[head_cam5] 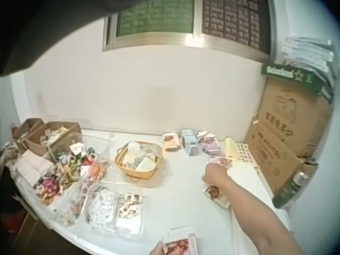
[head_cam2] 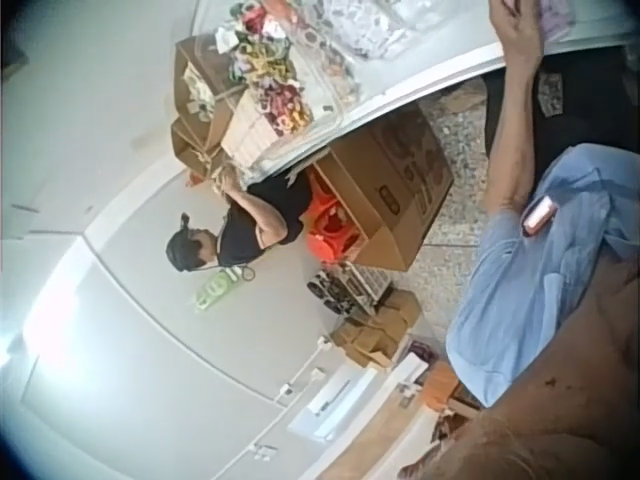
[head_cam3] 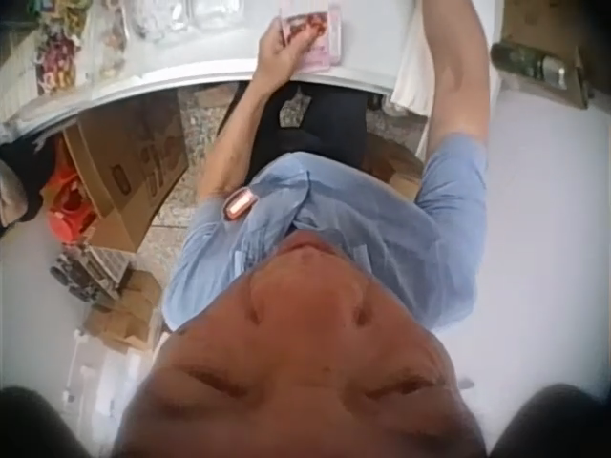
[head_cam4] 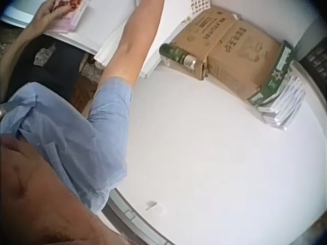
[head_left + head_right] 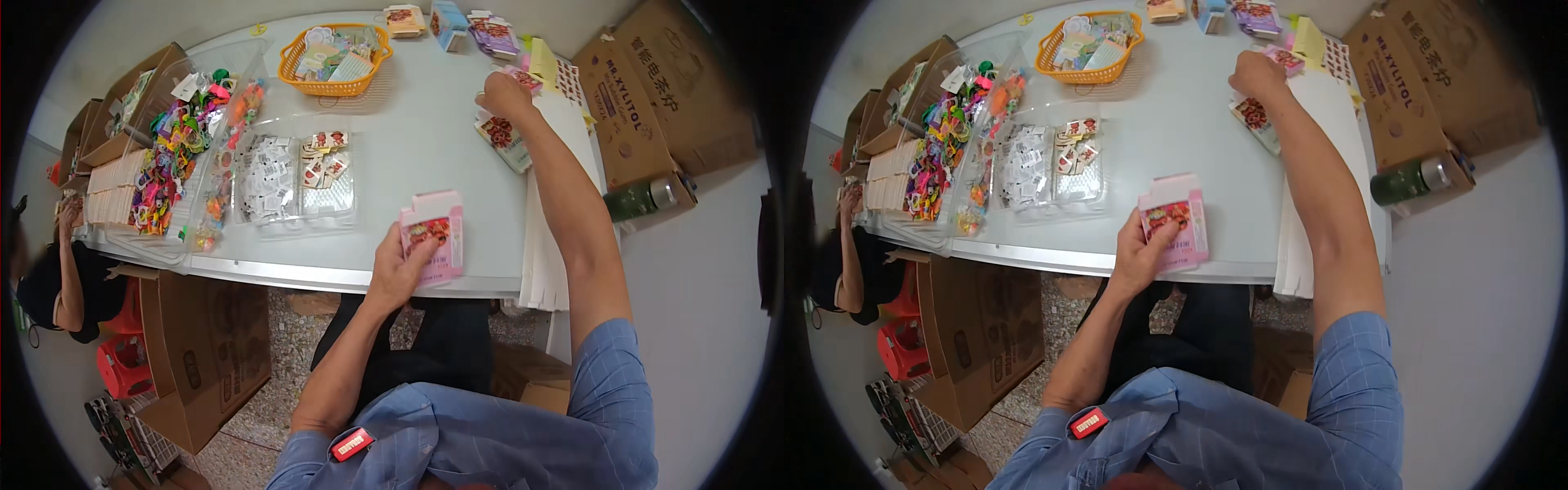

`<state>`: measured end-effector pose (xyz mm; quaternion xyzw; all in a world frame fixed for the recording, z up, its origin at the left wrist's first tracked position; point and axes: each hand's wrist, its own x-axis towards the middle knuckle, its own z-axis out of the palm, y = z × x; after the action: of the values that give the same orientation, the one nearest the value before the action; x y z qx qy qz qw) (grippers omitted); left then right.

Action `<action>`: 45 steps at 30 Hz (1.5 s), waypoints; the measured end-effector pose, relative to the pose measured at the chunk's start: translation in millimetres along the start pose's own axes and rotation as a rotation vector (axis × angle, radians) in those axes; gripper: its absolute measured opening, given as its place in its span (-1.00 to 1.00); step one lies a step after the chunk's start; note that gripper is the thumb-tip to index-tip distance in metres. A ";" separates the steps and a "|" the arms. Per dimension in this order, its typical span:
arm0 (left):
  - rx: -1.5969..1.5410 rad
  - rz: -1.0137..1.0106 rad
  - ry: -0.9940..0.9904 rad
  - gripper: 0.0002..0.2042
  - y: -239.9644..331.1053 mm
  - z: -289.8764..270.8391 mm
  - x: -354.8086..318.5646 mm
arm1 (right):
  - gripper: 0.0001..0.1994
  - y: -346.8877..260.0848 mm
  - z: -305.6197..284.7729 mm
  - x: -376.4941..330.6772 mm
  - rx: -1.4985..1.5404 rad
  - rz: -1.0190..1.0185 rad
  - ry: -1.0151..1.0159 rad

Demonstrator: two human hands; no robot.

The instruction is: Assembling and organizing small cardboard product boxes at a workbench.

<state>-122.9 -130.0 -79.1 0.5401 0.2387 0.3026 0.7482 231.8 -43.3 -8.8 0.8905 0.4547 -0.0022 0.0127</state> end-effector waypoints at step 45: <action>-0.792 -0.222 -0.367 -0.66 1.1 -72.2 -196.6 | -0.45 -83.6 44.1 -401.5 1.684 -0.078 -0.736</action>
<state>-310.7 -221.5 -94.0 0.2280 0.0243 0.1877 0.9551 -71.0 -320.5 -48.3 0.5328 0.3001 -0.6162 -0.4963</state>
